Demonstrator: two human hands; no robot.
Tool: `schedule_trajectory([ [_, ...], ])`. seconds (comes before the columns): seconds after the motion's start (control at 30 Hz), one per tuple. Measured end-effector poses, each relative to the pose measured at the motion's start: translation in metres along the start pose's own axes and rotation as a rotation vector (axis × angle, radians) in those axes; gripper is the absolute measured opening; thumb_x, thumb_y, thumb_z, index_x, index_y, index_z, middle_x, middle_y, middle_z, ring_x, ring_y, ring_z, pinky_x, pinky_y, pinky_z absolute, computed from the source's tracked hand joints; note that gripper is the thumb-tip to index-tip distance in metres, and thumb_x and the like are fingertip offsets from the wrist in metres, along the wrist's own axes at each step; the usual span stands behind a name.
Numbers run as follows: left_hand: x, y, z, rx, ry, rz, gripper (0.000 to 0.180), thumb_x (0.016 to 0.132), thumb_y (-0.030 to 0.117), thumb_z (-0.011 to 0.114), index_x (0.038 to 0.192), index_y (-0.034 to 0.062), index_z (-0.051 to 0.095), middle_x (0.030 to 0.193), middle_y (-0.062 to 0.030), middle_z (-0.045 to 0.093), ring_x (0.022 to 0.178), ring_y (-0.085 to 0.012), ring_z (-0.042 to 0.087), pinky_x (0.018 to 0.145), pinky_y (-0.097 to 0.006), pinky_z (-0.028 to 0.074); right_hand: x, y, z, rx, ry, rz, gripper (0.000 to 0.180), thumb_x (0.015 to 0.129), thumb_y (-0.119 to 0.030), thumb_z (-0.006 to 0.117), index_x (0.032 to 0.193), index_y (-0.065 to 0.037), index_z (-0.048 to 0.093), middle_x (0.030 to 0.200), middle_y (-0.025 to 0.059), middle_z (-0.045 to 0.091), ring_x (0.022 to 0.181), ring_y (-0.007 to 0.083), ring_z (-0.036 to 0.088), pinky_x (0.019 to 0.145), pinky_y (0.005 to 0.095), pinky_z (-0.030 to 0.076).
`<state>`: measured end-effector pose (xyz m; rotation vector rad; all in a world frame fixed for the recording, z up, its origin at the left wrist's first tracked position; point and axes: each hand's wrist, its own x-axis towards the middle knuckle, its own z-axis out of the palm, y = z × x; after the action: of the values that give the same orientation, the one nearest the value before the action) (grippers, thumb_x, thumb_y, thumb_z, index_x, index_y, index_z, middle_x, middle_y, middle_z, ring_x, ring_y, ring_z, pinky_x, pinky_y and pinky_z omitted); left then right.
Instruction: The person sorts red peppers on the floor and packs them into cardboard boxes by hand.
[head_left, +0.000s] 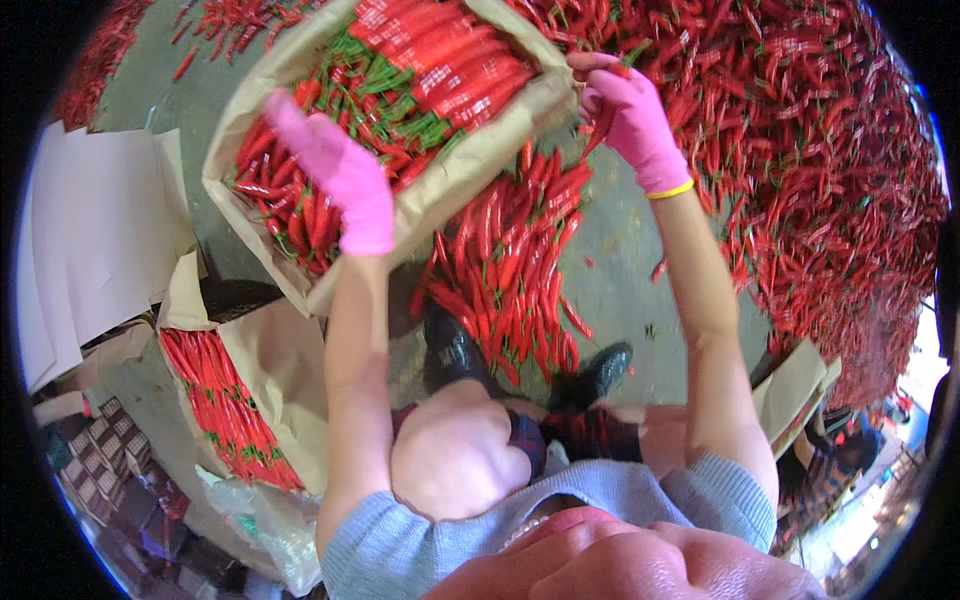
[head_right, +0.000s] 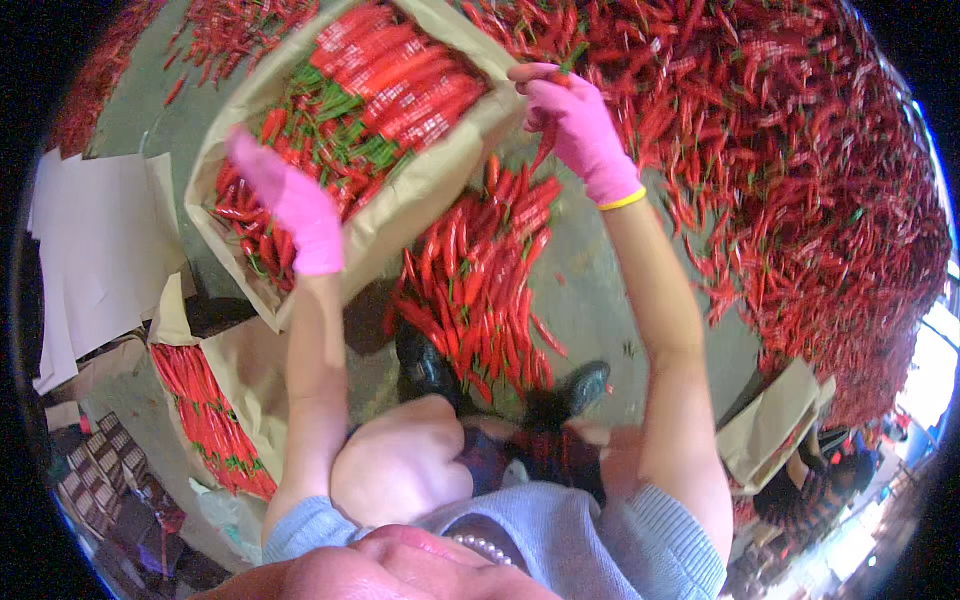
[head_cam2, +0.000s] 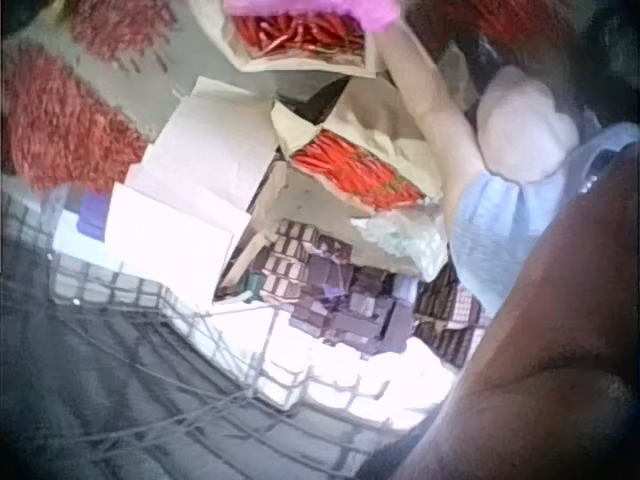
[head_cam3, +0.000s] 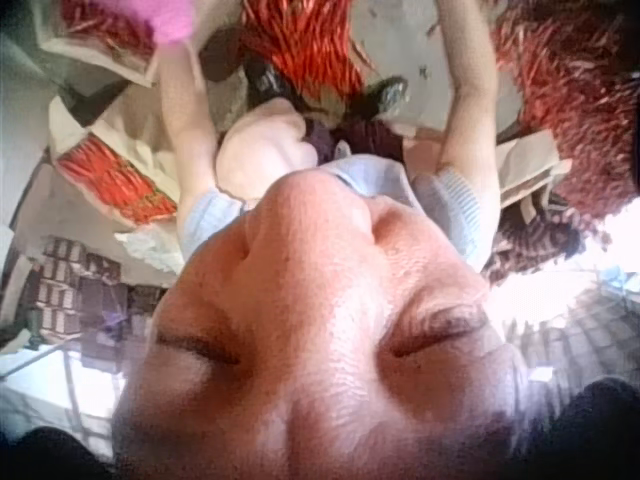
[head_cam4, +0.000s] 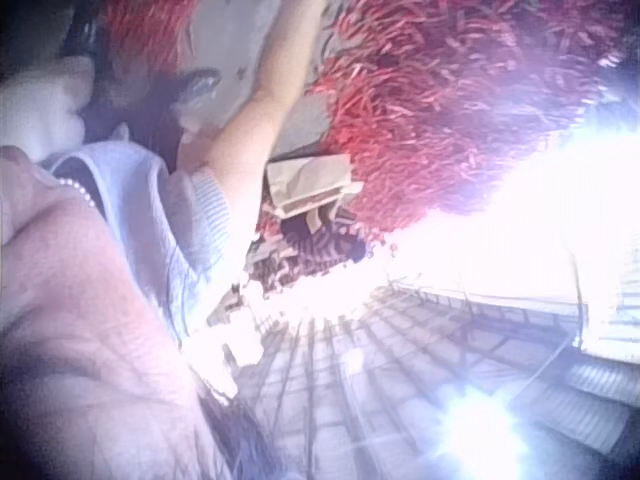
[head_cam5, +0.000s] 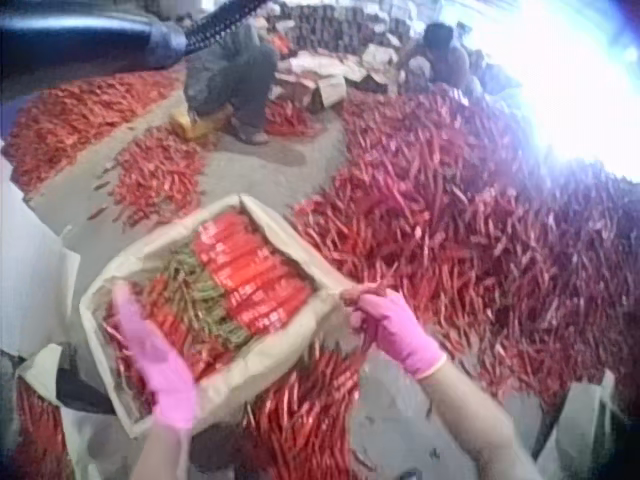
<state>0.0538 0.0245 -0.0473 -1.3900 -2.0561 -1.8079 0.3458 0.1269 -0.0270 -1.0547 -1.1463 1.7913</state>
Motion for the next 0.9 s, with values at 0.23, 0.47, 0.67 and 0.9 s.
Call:
schedule_trajectory([
  [0.23, -0.085, 0.056, -0.065, -0.302, -1.326, -0.067, 0.047, 0.089, 0.017, 0.066, 0.134, 0.007, 0.059, 0.133, -0.0179, 0.06, 0.123, -0.0301, 0.058, 0.104, -0.037, 0.045, -0.146, 0.09, -0.091, -1.184, -0.181, 0.402, 0.032, 0.095, -0.034, 0.056, 0.112, -0.009, 0.065, 0.08, 0.0088, 0.064, 0.072, 0.0229, 0.062, 0.066, 0.0352, 0.049],
  [0.47, -0.103, -0.009, 0.019, -0.267, -0.992, -0.249, 0.054, 0.098, 0.018, 0.057, 0.144, -0.0072, 0.043, 0.14, -0.0194, 0.055, 0.129, -0.0197, 0.051, 0.108, -0.032, 0.038, -0.245, 0.177, -0.106, -1.814, -0.521, 0.054, 0.04, 0.085, -0.02, 0.058, 0.125, -0.019, 0.059, 0.102, 0.0075, 0.057, 0.1, 0.027, 0.059, 0.079, 0.0392, 0.046],
  [0.67, -0.097, 0.003, 0.054, -0.335, -0.882, -0.432, 0.051, 0.1, 0.016, 0.054, 0.143, -0.0099, 0.044, 0.139, -0.0152, 0.056, 0.109, -0.0152, 0.06, 0.093, -0.026, 0.047, -0.245, 0.207, -0.132, -1.65, -0.228, -0.015, 0.024, 0.091, -0.021, 0.056, 0.114, -0.017, 0.057, 0.093, 0.0118, 0.06, 0.089, 0.0346, 0.063, 0.071, 0.0459, 0.048],
  [0.9, -0.114, 0.039, 0.144, 0.253, -1.339, 0.157, 0.045, 0.088, 0.047, 0.054, 0.11, 0.0105, 0.07, 0.108, -0.0141, 0.071, 0.108, -0.0338, 0.065, 0.094, -0.043, 0.05, -0.196, 0.194, -0.118, -1.141, 0.002, 0.078, 0.031, 0.084, -0.009, 0.056, 0.115, -0.01, 0.056, 0.107, 0.016, 0.065, 0.105, 0.0391, 0.06, 0.086, 0.0471, 0.05],
])
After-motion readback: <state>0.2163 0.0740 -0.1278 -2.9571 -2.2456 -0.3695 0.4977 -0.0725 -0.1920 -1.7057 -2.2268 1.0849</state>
